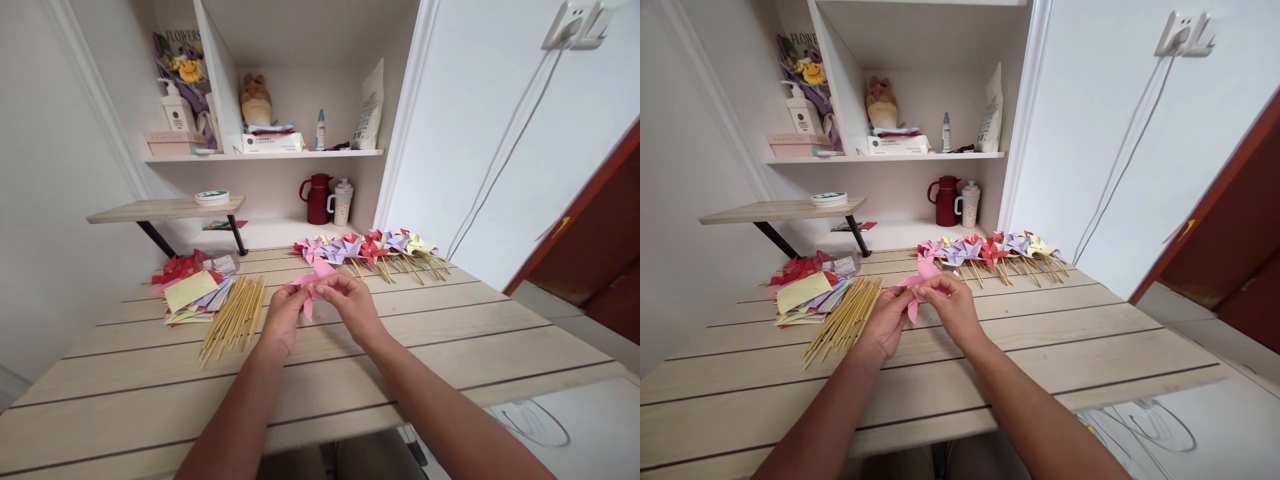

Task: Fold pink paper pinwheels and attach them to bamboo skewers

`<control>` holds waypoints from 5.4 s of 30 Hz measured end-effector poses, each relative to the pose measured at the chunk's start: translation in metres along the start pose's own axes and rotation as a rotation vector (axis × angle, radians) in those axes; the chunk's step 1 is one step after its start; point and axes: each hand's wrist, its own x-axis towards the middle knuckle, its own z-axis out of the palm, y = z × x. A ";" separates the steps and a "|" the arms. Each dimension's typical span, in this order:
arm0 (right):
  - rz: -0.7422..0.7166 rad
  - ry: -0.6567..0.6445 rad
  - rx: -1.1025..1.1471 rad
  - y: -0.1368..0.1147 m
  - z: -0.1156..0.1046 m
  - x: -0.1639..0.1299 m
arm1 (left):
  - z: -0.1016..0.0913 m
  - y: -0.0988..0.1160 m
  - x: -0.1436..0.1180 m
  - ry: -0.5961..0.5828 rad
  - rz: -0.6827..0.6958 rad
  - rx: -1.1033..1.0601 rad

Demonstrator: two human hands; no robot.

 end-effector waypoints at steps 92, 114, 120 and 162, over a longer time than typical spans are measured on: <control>-0.074 0.068 -0.180 0.001 -0.003 0.003 | 0.003 0.005 -0.004 0.053 -0.015 -0.038; -0.073 0.138 -0.133 0.008 -0.006 0.004 | 0.008 0.006 -0.006 0.013 0.034 0.002; -0.113 0.150 -0.173 0.005 -0.006 0.003 | 0.005 0.003 -0.004 -0.025 0.076 0.052; 0.286 0.084 0.337 0.003 -0.007 0.009 | 0.011 0.011 -0.010 0.040 0.355 0.379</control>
